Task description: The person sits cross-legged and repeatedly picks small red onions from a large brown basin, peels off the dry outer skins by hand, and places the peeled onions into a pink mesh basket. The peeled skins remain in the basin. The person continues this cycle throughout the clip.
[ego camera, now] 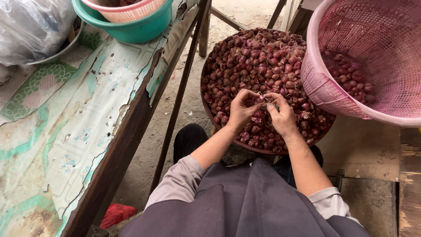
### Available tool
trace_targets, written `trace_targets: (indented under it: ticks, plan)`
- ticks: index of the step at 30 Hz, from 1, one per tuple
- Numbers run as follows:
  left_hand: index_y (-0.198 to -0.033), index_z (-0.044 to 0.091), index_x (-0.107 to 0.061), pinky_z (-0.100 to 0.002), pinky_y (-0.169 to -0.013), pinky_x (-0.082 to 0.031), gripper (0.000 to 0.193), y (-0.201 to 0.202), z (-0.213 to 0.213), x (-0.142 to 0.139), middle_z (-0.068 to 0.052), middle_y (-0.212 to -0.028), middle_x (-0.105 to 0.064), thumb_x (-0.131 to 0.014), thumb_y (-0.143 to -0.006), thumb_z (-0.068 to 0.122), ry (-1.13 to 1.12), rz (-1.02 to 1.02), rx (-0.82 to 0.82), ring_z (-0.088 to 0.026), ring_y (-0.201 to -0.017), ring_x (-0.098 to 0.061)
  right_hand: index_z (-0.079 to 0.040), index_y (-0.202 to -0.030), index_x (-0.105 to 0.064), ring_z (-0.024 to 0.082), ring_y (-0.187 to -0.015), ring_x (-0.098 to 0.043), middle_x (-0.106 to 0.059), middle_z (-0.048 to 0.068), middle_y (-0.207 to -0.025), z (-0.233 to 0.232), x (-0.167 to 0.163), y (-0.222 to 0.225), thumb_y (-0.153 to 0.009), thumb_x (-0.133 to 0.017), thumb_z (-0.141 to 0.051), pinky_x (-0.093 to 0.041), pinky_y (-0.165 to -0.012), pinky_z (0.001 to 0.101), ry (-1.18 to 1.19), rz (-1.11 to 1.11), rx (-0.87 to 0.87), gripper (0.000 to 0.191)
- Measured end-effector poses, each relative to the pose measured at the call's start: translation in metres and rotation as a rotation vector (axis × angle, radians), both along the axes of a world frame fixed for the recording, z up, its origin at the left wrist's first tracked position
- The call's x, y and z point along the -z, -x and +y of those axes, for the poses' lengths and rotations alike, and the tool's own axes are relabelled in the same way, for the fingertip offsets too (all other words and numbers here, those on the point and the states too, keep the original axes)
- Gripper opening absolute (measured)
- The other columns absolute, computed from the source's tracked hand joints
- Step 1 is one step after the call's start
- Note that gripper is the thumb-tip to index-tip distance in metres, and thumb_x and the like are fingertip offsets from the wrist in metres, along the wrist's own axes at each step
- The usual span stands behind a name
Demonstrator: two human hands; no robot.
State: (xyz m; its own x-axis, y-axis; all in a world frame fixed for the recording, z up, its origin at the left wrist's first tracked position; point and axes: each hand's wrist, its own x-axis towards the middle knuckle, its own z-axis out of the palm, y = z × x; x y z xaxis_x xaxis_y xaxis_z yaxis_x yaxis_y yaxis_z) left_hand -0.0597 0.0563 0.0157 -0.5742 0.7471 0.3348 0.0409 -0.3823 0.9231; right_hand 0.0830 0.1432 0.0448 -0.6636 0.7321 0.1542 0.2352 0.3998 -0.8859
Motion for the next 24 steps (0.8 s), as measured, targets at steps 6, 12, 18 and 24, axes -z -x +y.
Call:
trace_targets:
  ticks: [6,12,18,24]
  plan:
    - [-0.106,0.003,-0.066,-0.027,-0.089,-0.063,0.025,0.000,0.003,0.011,-0.003,-0.109,-0.063,-0.082,-0.087,-0.001,0.004,-0.067,0.077,-0.010,-0.100,-0.069,-0.008,-0.126,-0.061,0.007,-0.092,-0.060,-0.066,-0.003,-0.100,0.004,0.007,0.003,-0.103,-0.058,-0.012,-0.050,-0.085,0.0243,0.156,0.148,-0.061,0.024]
    - [-0.106,0.003,-0.066,-0.027,-0.092,-0.063,0.024,-0.003,0.000,0.017,-0.002,-0.109,-0.063,-0.081,-0.086,0.000,0.049,-0.074,0.103,-0.011,-0.102,-0.069,-0.007,-0.121,-0.061,0.009,-0.096,-0.062,-0.067,0.001,-0.103,0.005,0.009,0.008,-0.103,-0.057,-0.010,-0.050,-0.087,0.0241,0.228,0.146,-0.027,0.019]
    - [-0.102,0.004,-0.066,-0.029,-0.090,-0.063,0.020,-0.010,0.002,0.025,-0.003,-0.105,-0.067,-0.077,-0.088,-0.003,0.106,0.064,0.164,-0.014,-0.097,-0.070,-0.007,-0.115,-0.060,0.013,-0.098,-0.067,-0.068,0.004,-0.105,0.006,0.009,0.012,-0.102,-0.054,-0.010,-0.056,-0.091,0.0274,0.367,0.103,0.051,0.015]
    - [-0.119,0.005,-0.058,-0.030,-0.077,-0.060,0.025,-0.003,0.006,0.033,-0.004,-0.106,-0.067,-0.061,-0.095,0.003,0.089,-0.426,0.226,-0.016,-0.094,-0.069,-0.007,-0.117,-0.060,0.009,-0.078,-0.060,-0.071,0.003,-0.104,0.008,0.003,0.007,-0.101,-0.056,-0.009,-0.051,-0.061,0.0244,0.522,0.294,-0.007,0.017]
